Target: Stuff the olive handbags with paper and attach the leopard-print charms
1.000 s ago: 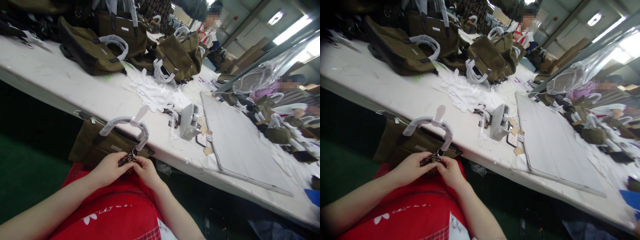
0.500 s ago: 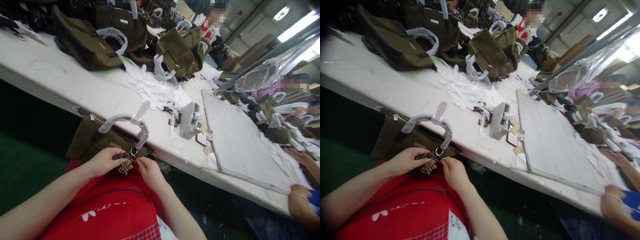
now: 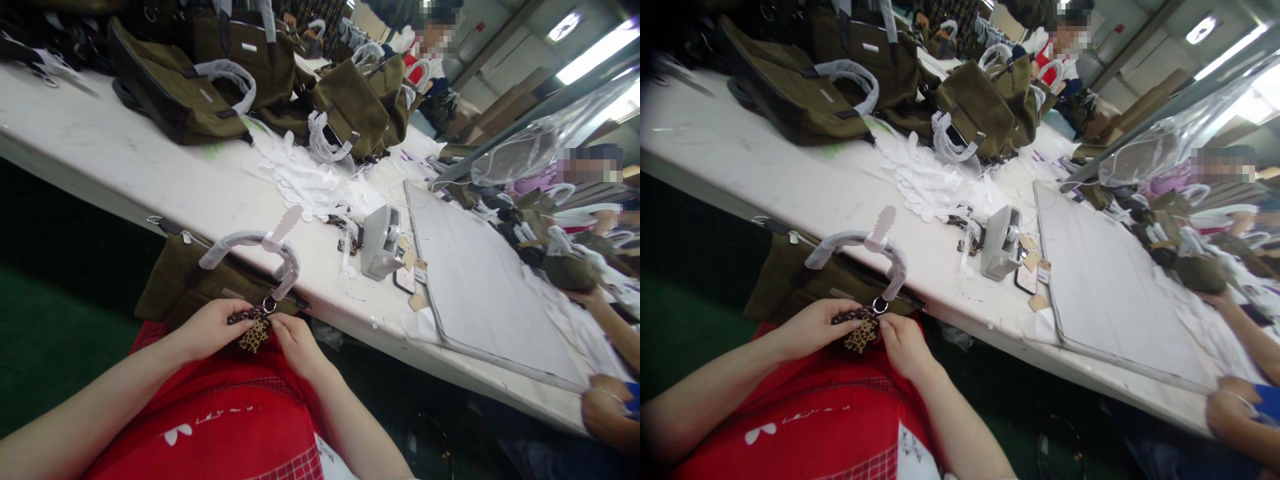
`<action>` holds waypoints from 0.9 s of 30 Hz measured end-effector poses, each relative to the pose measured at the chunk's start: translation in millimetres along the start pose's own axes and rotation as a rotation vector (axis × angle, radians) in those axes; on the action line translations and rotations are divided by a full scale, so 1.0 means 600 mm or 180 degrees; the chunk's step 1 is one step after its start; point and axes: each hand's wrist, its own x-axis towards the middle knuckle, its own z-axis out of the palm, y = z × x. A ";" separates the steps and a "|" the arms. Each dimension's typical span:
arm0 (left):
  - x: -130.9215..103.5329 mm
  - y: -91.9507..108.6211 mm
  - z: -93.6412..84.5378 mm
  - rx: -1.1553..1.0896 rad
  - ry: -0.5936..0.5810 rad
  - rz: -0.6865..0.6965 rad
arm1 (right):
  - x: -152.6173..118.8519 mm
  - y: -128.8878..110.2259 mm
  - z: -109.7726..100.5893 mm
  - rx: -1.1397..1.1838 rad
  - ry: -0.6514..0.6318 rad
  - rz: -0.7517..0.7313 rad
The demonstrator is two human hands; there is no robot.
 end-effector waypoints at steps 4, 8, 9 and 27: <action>-0.012 0.012 0.004 0.0844 0.0303 0.0108 | 0.010 0.011 0.018 0.0458 0.0152 0.0169; -0.022 0.029 -0.002 0.2073 0.1488 0.0705 | 0.012 0.018 0.014 0.0544 0.0038 0.0115; -0.022 0.031 -0.004 0.2234 0.1606 0.0927 | 0.011 0.018 0.009 0.0546 -0.0032 0.0106; 0.001 0.045 -0.007 0.0940 0.1234 0.1212 | -0.004 -0.011 -0.008 -0.0617 0.1153 -0.0488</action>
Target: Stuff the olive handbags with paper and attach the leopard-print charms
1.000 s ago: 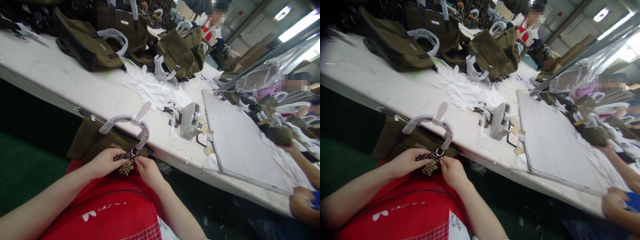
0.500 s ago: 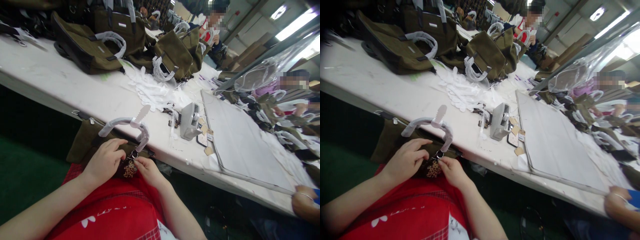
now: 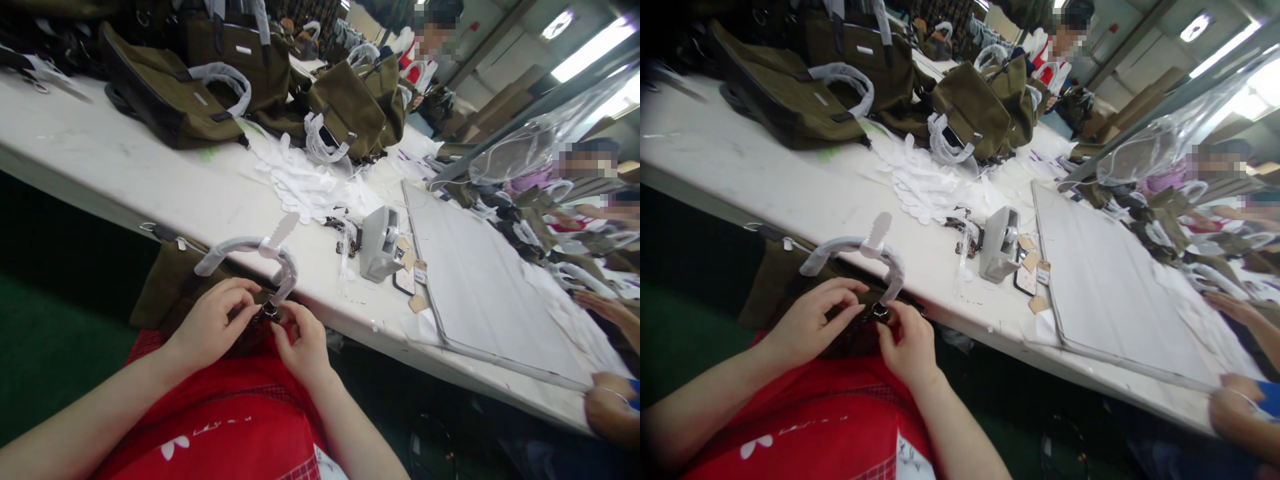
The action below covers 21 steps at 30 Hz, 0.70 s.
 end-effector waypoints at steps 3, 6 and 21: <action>0.000 0.004 -0.001 -0.0547 -0.0241 -0.0325 | 0.002 -0.004 0.005 0.0302 -0.0330 -0.0391; -0.006 0.005 0.005 -0.0807 -0.0422 -0.0409 | 0.006 0.005 0.015 0.0596 -0.0256 -0.0144; -0.021 0.008 0.033 0.0926 -0.0734 -0.0697 | 0.018 0.011 -0.007 0.0980 -0.0927 0.0306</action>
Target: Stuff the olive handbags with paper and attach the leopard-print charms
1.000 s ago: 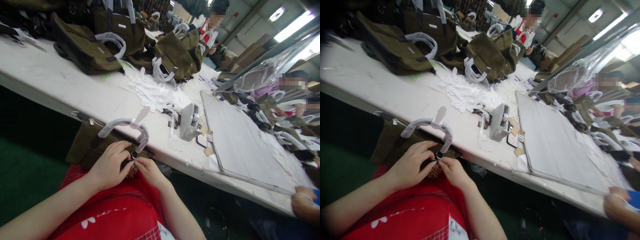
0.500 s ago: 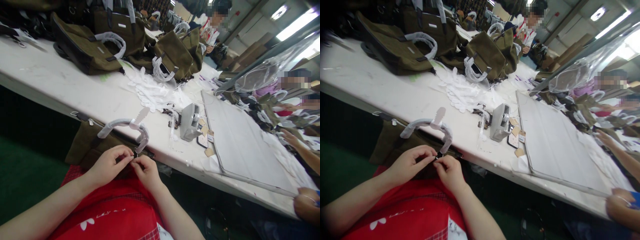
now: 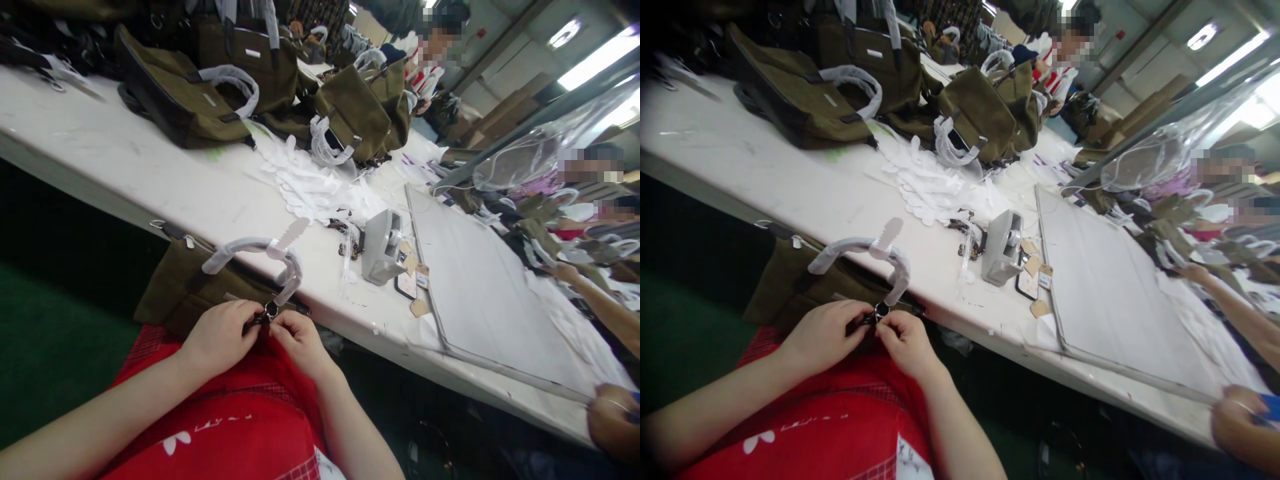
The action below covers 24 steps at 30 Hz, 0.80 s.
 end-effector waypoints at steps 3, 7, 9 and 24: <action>0.006 -0.006 -0.015 -0.0447 -0.0131 -0.0015 | 0.000 -0.011 -0.008 -0.0392 -0.0234 -0.0030; 0.008 -0.012 -0.023 -0.0668 -0.0227 -0.0096 | 0.001 -0.017 -0.008 -0.0759 -0.0313 -0.0104; 0.009 -0.011 -0.024 -0.0662 -0.0238 -0.0101 | 0.003 -0.017 -0.005 -0.0888 -0.0262 -0.0099; 0.033 0.005 -0.021 -0.0865 -0.0315 -0.0191 | 0.011 0.000 0.028 -0.1483 0.0614 0.0104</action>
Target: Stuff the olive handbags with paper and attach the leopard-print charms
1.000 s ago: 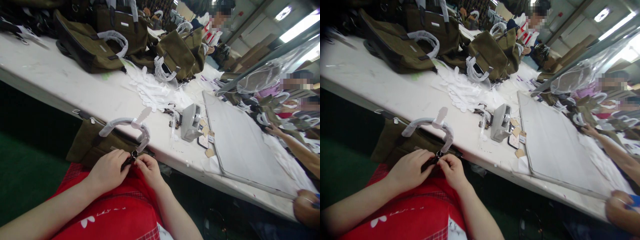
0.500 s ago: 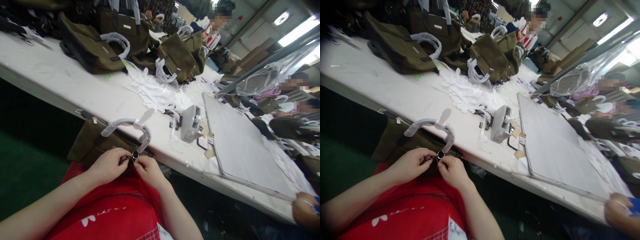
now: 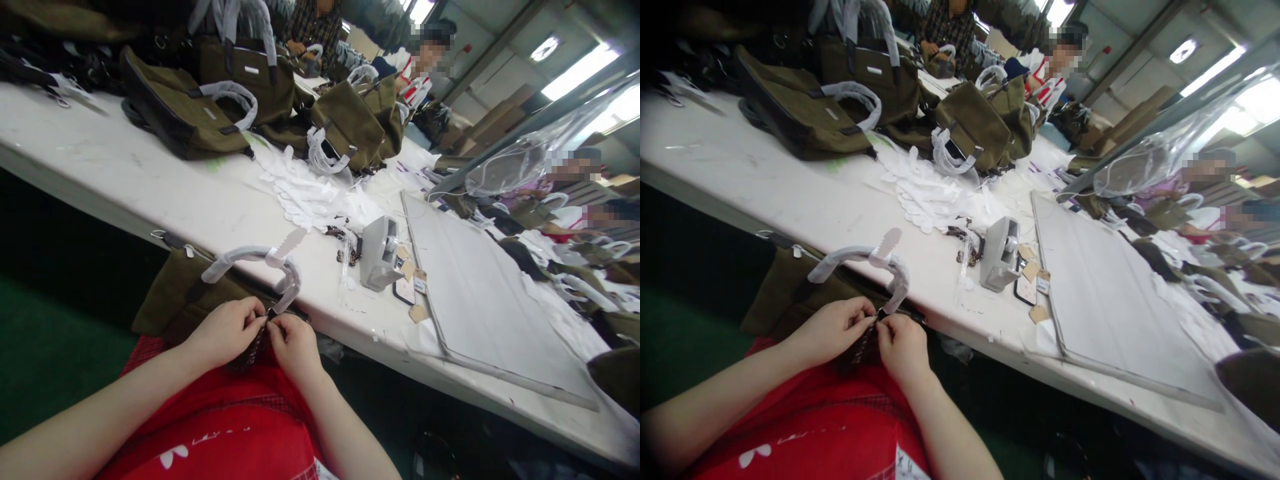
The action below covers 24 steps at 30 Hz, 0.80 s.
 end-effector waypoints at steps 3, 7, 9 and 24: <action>0.006 -0.002 0.006 -0.0045 0.0071 0.0135 | -0.004 0.005 -0.001 0.0069 0.0018 0.0028; 0.006 -0.002 0.008 -0.0476 0.0740 0.0376 | -0.011 0.012 -0.006 0.0196 0.0366 0.0134; 0.007 -0.002 0.006 -0.1167 0.0823 0.0164 | -0.013 0.015 -0.008 0.0104 0.0482 0.0092; -0.005 -0.002 -0.005 0.0668 0.0022 0.0053 | -0.012 0.016 -0.002 -0.0903 0.0099 -0.0114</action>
